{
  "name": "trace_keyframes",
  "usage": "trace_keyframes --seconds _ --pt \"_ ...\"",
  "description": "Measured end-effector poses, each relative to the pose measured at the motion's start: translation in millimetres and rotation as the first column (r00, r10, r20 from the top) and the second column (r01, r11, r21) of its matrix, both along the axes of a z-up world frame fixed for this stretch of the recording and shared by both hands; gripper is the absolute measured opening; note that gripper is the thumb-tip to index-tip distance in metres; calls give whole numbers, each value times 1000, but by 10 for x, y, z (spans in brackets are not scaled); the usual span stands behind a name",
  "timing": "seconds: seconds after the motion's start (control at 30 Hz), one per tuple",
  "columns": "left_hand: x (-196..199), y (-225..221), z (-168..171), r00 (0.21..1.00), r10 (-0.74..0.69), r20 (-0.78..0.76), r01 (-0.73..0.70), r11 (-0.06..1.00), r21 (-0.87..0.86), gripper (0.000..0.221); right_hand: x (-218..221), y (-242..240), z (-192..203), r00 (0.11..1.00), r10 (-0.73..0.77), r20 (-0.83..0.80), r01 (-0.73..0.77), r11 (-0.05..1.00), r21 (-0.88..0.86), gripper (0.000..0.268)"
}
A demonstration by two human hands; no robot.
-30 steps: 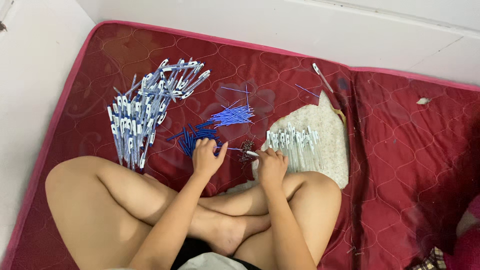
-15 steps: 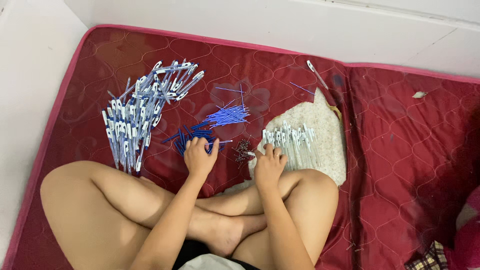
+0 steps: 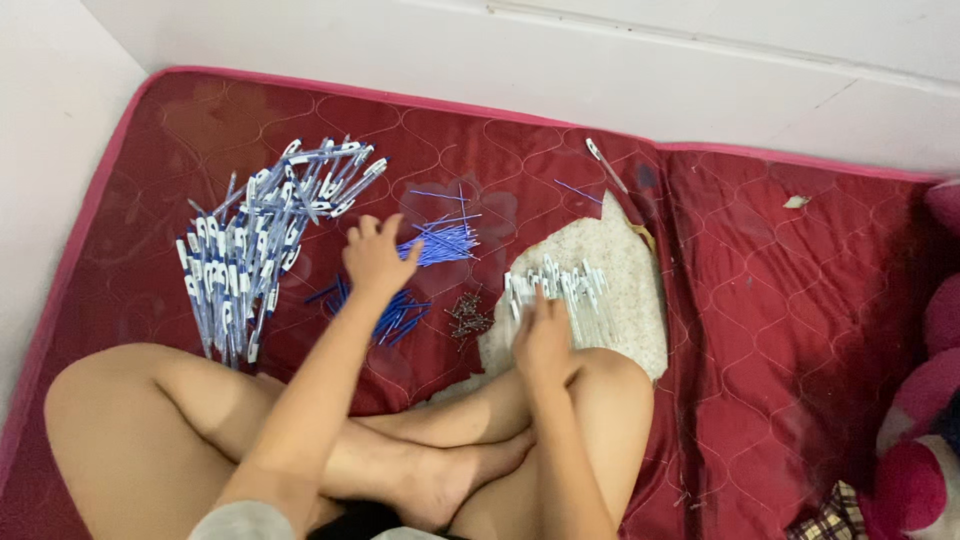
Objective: The person assembles pens by hand while sitting on a mattress, picking up small metal springs and blue ink tubes and inserting them into white plastic pen bodies.
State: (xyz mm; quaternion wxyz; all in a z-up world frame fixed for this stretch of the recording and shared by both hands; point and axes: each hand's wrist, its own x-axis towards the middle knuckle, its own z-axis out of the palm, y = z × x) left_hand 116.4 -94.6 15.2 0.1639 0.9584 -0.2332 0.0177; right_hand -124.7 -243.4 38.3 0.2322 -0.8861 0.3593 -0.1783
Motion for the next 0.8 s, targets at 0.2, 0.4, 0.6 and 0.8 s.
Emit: trace_keyframes --seconds 0.2,0.4,0.6,0.8 --pt "369 1079 -44 977 48 207 -99 965 243 52 -43 -1131 -830 994 -107 27 109 992 -57 31" --pt "461 1824 -174 881 318 -349 -169 903 396 61 -71 -1400 -1030 934 -340 -111 347 936 53 30" --pt "463 1632 -216 937 319 -140 -236 878 417 16 -150 -1391 -1296 929 -355 -103 364 928 84 30" --pt "347 1674 -62 907 347 -238 -245 896 372 27 -115 -1398 -1209 932 -351 -92 358 930 86 27"
